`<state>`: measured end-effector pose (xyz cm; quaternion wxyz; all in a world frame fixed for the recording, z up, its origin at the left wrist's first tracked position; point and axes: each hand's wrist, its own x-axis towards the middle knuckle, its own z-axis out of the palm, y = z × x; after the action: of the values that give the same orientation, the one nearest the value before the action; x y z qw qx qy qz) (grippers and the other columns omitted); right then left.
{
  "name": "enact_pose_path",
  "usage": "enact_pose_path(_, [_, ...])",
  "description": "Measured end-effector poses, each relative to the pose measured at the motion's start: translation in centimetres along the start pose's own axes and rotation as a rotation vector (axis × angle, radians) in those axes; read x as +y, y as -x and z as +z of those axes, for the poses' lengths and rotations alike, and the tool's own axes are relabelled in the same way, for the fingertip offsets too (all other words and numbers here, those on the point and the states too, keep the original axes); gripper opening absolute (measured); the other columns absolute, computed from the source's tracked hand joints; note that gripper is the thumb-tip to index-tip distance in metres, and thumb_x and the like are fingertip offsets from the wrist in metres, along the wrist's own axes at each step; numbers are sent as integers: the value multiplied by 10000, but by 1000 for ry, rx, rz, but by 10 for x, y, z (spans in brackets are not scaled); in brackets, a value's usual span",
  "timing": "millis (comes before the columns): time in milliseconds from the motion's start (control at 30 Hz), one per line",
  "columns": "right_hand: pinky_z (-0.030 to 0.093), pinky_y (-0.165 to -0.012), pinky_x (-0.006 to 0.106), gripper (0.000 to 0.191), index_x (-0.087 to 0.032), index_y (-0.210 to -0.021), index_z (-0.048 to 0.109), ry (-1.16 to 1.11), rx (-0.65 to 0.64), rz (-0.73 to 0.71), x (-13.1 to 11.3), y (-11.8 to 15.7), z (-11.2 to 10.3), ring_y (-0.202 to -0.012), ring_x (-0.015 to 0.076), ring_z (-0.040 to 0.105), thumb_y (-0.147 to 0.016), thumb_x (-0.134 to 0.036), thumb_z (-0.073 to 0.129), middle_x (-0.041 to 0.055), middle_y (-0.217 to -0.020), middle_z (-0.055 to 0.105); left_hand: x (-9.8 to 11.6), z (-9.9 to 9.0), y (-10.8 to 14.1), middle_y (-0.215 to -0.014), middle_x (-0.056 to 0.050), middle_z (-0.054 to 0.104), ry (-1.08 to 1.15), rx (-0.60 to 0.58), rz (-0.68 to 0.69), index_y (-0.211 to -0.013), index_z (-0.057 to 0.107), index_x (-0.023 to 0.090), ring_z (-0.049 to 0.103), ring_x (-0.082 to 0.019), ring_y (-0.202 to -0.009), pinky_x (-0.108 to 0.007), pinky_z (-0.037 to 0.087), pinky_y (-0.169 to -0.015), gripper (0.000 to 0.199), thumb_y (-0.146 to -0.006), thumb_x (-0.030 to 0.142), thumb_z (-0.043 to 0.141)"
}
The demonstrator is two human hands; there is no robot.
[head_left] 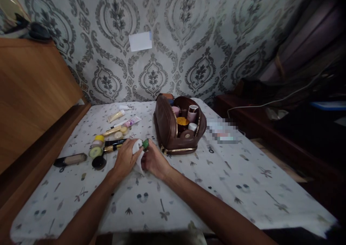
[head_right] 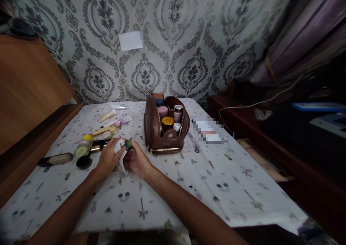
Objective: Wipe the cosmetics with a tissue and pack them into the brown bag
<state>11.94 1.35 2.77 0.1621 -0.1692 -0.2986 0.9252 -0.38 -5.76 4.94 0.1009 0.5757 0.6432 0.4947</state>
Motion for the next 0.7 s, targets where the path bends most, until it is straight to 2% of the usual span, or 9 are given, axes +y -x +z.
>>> enact_pose_path(200, [505,-703,312,561,-274,-1207,632,109,18,-173,-3,3,6,-777,188,626,-791,-650,640,27,-863,680,-3,0,-1,-836,-39,668,146,131,-127,-898,709,229,581,-242,-834,-298,416,-859,92,-820,271,684])
enact_pose_path(300, [500,-727,314,571,-260,-1184,672,196,53,-237,-4,5,7,-858,197,611,-787,-669,634,51,-948,681,-5,-2,-2,-823,-14,658,135,151,-168,-942,672,231,589,-208,-776,-268,423,-817,109,-834,243,668])
enact_pose_path(433, [462,-656,247,498,-231,-1049,739,360,151,-403,-9,5,2,-856,174,572,-770,-639,677,45,-949,655,-5,-5,-3,-1074,-52,681,109,145,-147,-1174,603,236,637,-227,-941,-298,430,-911,325,-855,291,639])
enact_pose_path(533, [392,-548,212,490,-210,-992,748,437,204,-471,-11,3,-3,-716,133,511,-743,-629,704,20,-826,599,-3,-5,-2,-1141,-86,685,-38,21,-124,-1326,509,211,661,-252,-990,-368,462,-927,429,-930,377,509])
enact_pose_path(633, [349,-493,220,488,-194,-950,731,467,236,-502,-12,0,-6,-605,108,443,-730,-628,707,-8,-731,549,-1,-2,2,-1180,-111,693,-259,-121,14,-1312,525,188,649,-277,-1090,-422,464,-975,429,-957,414,440])
enact_pose_path(700, [352,-496,228,457,-191,-902,714,477,248,-525,-12,-1,-7,-578,103,434,-738,-617,701,-18,-708,544,-1,0,6,-1238,-128,678,-392,-145,90,-1306,530,175,635,-282,-1137,-428,466,-991,427,-964,413,435])
